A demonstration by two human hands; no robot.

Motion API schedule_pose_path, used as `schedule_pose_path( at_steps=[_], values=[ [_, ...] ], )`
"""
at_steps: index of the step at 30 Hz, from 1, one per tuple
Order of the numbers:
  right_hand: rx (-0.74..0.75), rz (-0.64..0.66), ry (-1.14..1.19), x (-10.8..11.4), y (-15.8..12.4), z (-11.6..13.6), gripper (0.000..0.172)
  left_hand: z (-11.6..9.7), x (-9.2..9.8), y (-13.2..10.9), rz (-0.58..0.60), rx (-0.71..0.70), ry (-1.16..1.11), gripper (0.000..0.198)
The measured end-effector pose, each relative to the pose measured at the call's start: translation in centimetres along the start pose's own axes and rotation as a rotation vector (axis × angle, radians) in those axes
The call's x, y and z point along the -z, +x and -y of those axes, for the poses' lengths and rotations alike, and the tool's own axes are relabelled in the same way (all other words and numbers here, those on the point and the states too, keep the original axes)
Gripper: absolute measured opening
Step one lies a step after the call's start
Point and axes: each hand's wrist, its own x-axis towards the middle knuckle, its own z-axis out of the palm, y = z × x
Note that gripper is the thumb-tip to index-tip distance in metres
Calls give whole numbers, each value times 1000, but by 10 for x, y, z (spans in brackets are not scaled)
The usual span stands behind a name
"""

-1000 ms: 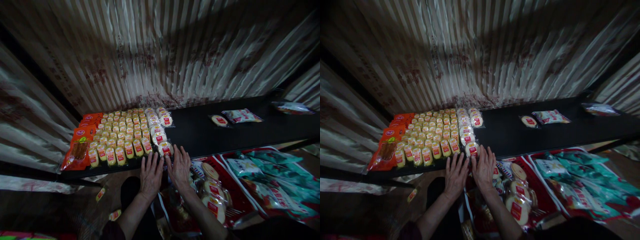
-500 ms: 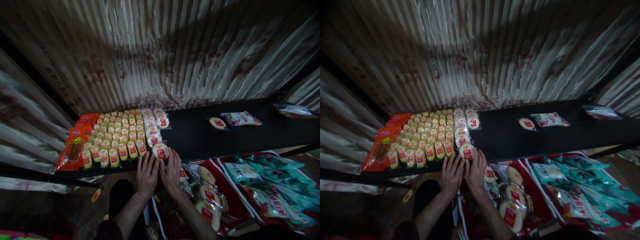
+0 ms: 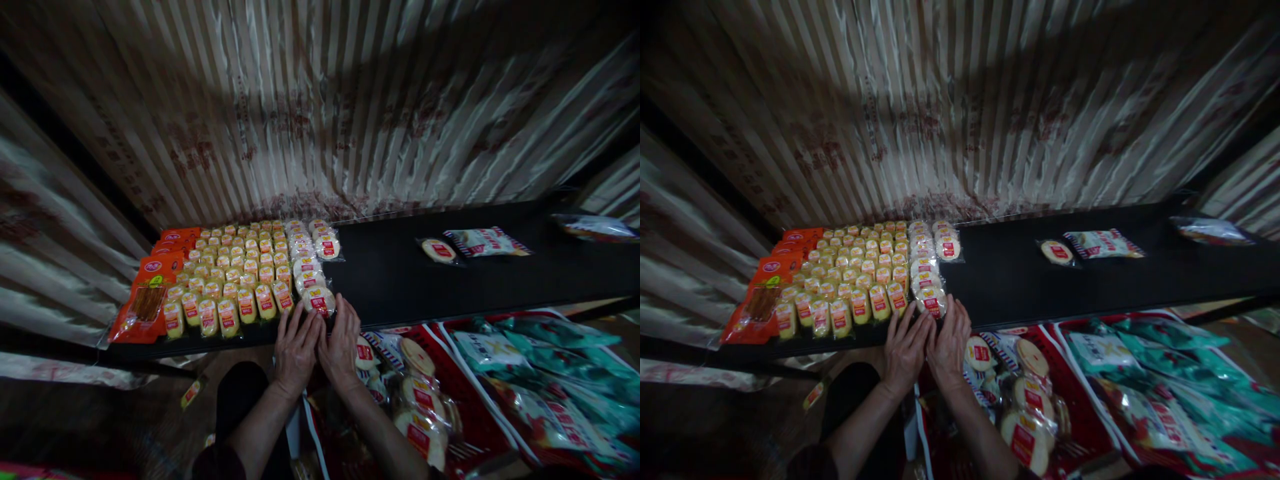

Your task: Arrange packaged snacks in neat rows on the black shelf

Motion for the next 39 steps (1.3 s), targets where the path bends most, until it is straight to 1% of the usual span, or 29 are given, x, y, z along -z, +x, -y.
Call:
schedule_pose_path(
  at_steps=[3, 7, 10, 12, 16, 19, 27, 31, 39],
  values=[
    [-27, 6, -36, -4, 3, 2, 59, 3, -1, 3, 7, 8, -5, 30],
    [-66, 41, -56, -6, 6, 5, 58, 5, -2, 5, 30, 10, 1, 29],
    [-80, 78, -84, -6, 8, 5, 56, 5, -2, 6, 25, 35, 10, 27],
    [-66, 101, -100, -5, 11, 4, 54, 4, -1, 6, 11, 74, 28, 27],
    [-25, 100, -87, -2, 16, 1, 51, 3, 2, 6, 11, 132, 68, 30],
    [-20, 112, -66, -2, 18, -2, 50, 3, 3, 7, 40, 130, 67, 32],
    [-23, 165, 11, -3, 23, -5, 50, 2, 1, 7, 45, 157, 76, 34],
    [-17, 182, 29, -2, 25, -6, 50, 0, 0, 8, 26, 164, 71, 33],
    [10, 156, 26, -4, 26, -6, 44, 0, 0, 9, 7, 154, 62, 32]
  ],
)
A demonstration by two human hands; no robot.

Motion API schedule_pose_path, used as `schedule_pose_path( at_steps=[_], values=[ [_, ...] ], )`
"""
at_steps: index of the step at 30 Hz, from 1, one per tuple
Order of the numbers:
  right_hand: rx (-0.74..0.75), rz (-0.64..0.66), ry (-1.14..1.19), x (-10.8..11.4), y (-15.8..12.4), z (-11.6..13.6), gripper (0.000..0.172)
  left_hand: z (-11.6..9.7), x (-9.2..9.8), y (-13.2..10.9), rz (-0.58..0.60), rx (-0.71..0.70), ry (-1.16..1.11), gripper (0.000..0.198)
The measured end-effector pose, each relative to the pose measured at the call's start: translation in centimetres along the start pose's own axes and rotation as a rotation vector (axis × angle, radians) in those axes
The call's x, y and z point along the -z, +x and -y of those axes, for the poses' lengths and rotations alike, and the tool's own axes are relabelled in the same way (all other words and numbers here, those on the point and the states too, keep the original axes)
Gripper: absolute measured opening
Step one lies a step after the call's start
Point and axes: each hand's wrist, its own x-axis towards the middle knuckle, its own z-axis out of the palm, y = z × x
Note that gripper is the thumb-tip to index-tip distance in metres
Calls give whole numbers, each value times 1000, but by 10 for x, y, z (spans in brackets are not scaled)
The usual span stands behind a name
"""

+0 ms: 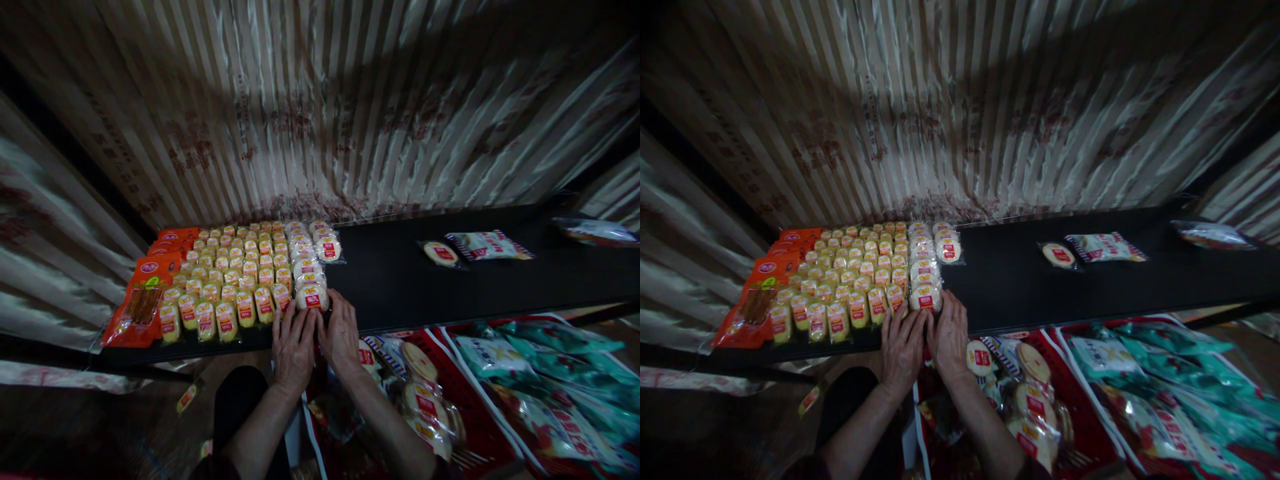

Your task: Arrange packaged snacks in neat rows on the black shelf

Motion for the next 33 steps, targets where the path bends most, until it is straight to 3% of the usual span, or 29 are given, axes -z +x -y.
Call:
schedule_pose_path(
  at_steps=[5, 17, 27, 33],
  values=[
    [-6, 25, -13, -2, 3, 2, 52, 2, -1, 0, -16, -5, -12, 33],
    [30, 71, -28, -7, 1, -6, 52, 3, -6, 0, -45, -26, -43, 29],
    [79, 123, 83, 5, 0, -9, 53, 2, -4, -3, -23, -59, -3, 34],
    [129, 229, 89, 16, -3, -10, 51, -2, -1, -3, -17, -107, 24, 33]
  ],
)
